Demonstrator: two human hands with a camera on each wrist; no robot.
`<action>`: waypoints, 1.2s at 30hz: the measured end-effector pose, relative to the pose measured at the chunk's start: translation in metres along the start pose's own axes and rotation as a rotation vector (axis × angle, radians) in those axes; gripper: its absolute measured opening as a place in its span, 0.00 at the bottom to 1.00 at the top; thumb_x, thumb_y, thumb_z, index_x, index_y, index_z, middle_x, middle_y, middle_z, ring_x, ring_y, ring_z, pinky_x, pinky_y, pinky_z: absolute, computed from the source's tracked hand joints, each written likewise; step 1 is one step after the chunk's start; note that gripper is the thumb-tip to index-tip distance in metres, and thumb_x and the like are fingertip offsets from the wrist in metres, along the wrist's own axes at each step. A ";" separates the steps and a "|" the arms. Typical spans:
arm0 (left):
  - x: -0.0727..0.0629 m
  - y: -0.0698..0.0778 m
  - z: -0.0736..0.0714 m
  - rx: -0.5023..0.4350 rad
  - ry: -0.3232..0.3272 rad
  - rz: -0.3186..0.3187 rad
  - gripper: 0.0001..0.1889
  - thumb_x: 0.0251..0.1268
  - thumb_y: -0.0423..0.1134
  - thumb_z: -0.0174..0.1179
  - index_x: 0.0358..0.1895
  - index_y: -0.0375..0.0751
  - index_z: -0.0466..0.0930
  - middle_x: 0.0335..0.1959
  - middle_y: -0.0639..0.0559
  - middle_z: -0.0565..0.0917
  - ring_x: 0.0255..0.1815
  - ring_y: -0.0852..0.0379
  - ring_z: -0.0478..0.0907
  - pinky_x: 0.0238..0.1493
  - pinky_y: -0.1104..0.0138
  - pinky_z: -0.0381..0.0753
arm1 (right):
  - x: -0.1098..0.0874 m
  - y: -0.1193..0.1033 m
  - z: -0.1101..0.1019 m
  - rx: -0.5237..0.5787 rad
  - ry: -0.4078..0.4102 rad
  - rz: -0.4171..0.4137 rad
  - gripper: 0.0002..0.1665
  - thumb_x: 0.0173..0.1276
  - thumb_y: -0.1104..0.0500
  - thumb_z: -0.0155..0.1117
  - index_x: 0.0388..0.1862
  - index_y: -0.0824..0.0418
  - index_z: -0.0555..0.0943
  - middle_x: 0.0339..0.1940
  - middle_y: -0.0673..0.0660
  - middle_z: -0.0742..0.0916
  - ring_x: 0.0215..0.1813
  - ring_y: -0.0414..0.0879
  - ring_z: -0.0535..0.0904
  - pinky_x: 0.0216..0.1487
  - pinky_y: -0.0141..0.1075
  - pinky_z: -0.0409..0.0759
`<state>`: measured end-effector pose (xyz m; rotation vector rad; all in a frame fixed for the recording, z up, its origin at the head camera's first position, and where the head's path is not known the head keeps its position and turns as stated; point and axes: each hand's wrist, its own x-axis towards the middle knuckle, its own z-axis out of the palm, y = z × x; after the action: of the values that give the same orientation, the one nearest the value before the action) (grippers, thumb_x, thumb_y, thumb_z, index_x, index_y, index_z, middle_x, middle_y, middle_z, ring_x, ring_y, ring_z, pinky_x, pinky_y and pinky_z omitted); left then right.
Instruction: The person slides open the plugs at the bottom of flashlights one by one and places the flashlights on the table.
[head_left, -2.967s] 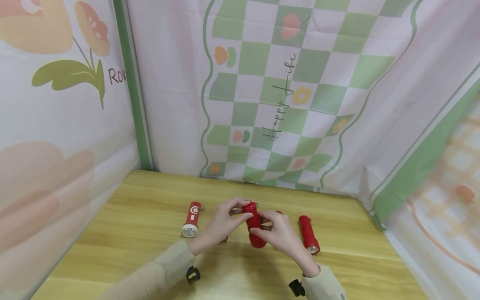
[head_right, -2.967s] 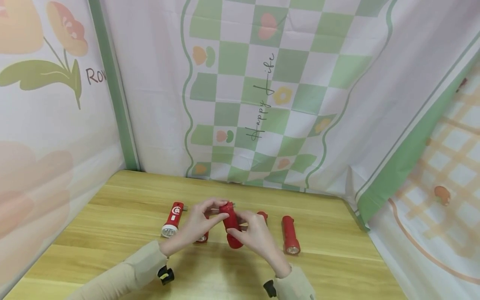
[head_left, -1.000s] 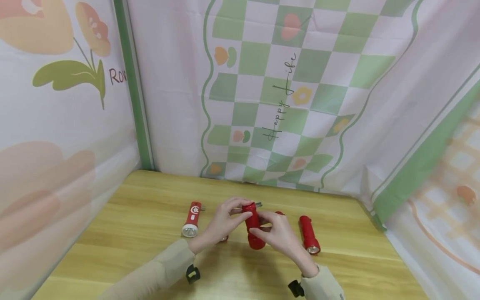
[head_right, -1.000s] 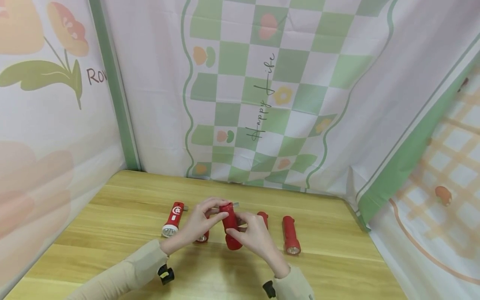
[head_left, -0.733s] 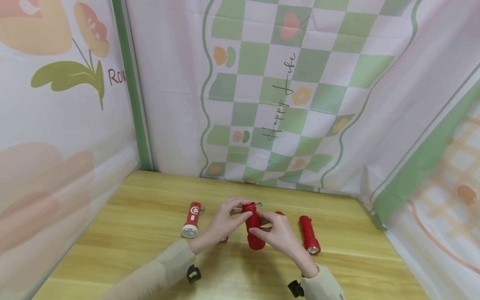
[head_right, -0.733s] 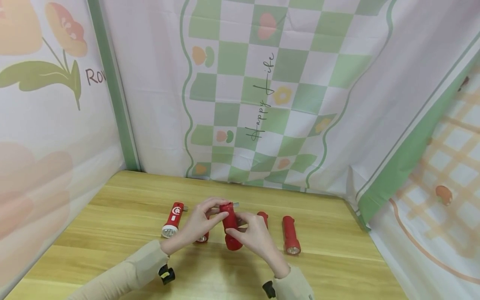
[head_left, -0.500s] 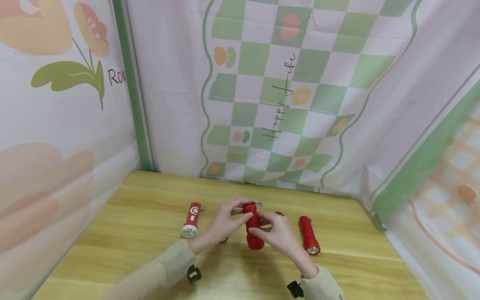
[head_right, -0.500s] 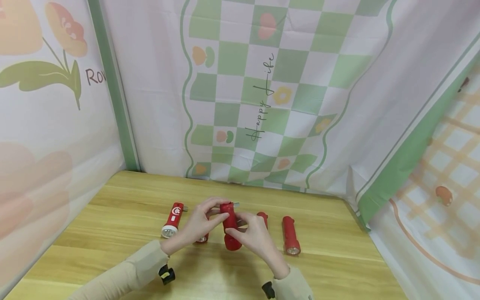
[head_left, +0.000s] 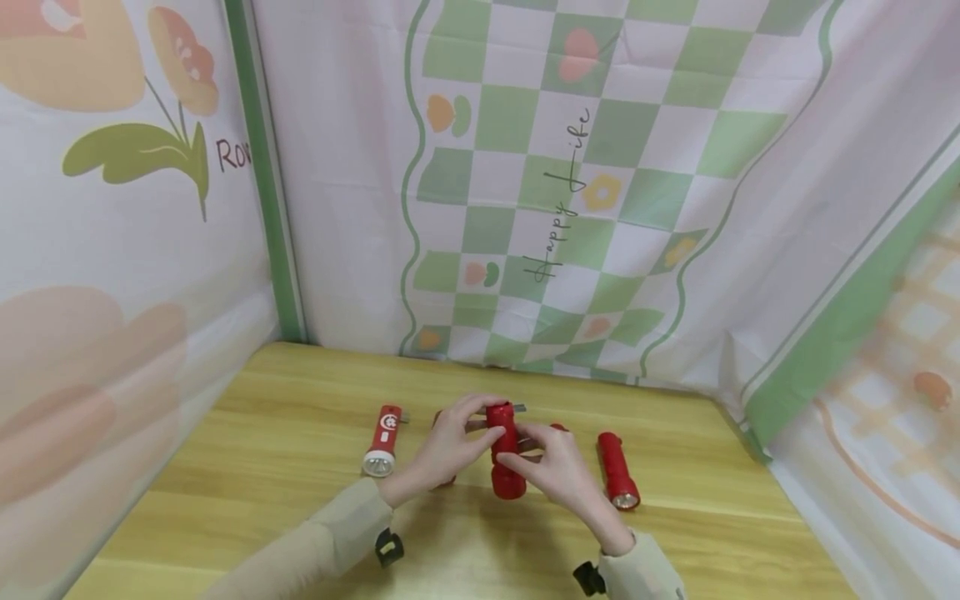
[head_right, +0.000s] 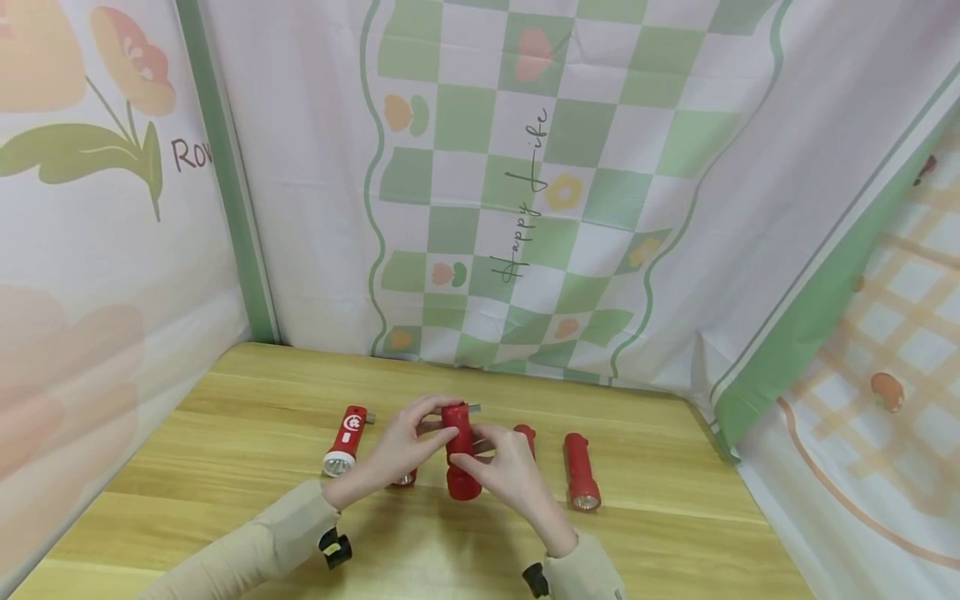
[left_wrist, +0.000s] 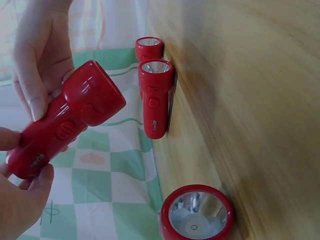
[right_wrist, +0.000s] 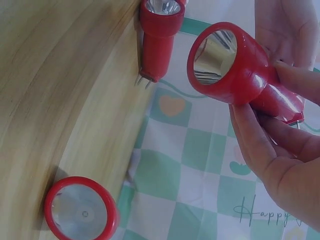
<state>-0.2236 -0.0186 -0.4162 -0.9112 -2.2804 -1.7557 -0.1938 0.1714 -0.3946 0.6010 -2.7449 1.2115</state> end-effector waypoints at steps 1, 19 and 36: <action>0.000 0.000 0.000 0.005 -0.003 -0.001 0.20 0.68 0.32 0.61 0.62 0.41 0.76 0.58 0.45 0.80 0.59 0.49 0.79 0.57 0.59 0.85 | 0.000 0.000 0.000 0.000 0.006 0.000 0.19 0.61 0.55 0.73 0.50 0.58 0.84 0.42 0.57 0.90 0.42 0.51 0.89 0.41 0.29 0.87; 0.007 -0.001 -0.002 -0.035 -0.026 -0.066 0.20 0.68 0.32 0.61 0.63 0.37 0.76 0.61 0.42 0.80 0.61 0.45 0.79 0.55 0.63 0.86 | 0.003 0.004 0.001 -0.032 0.004 0.038 0.18 0.62 0.53 0.73 0.50 0.56 0.84 0.42 0.54 0.90 0.42 0.47 0.88 0.40 0.28 0.86; 0.012 -0.007 0.000 0.012 -0.015 -0.103 0.21 0.68 0.32 0.61 0.63 0.37 0.75 0.59 0.42 0.81 0.60 0.45 0.80 0.53 0.65 0.86 | 0.005 0.006 0.003 -0.052 -0.014 0.047 0.21 0.64 0.55 0.71 0.53 0.63 0.81 0.47 0.60 0.86 0.44 0.50 0.87 0.42 0.36 0.88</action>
<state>-0.2371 -0.0156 -0.4171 -0.8216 -2.3847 -1.7792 -0.2001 0.1714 -0.4001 0.5450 -2.8071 1.1458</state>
